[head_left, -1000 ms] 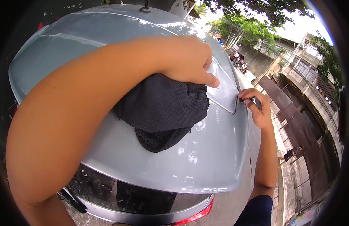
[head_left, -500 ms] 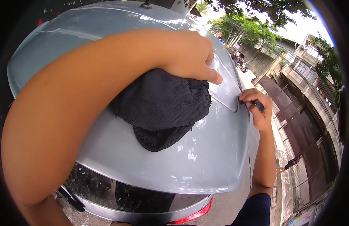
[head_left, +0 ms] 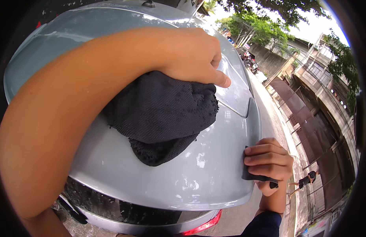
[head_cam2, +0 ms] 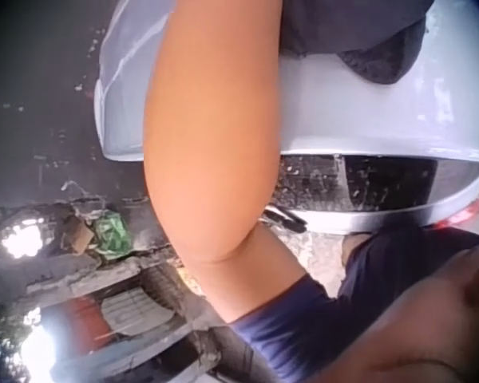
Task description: Sanding the surface of a silver car spoiler.
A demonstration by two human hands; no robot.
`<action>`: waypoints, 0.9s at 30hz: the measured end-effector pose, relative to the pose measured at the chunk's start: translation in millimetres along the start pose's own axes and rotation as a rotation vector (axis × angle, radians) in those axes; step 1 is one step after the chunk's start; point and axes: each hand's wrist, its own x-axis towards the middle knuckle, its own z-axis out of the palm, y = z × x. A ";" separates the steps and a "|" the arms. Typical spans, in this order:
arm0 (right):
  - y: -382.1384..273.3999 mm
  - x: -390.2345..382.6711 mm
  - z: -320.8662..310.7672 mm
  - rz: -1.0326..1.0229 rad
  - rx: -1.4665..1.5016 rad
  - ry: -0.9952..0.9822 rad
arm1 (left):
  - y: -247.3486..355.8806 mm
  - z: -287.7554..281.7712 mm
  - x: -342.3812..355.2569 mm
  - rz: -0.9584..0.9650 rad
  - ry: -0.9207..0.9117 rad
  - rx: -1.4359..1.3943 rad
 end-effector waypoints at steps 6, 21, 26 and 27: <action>5.2 5.6 -5.9 0.053 -0.081 0.053 | 26.8 -29.3 -17.4 -0.061 -0.083 0.058; 99.1 9.7 -27.6 0.074 -0.041 0.069 | 27.9 -19.8 -30.8 -0.012 -0.032 0.054; 116.1 11.3 -29.8 0.274 -0.050 0.173 | 26.3 -22.0 -33.2 -0.017 -0.017 0.075; 111.7 11.2 -31.3 0.124 -0.056 0.108 | 28.5 -21.9 -28.2 -0.011 -0.021 0.070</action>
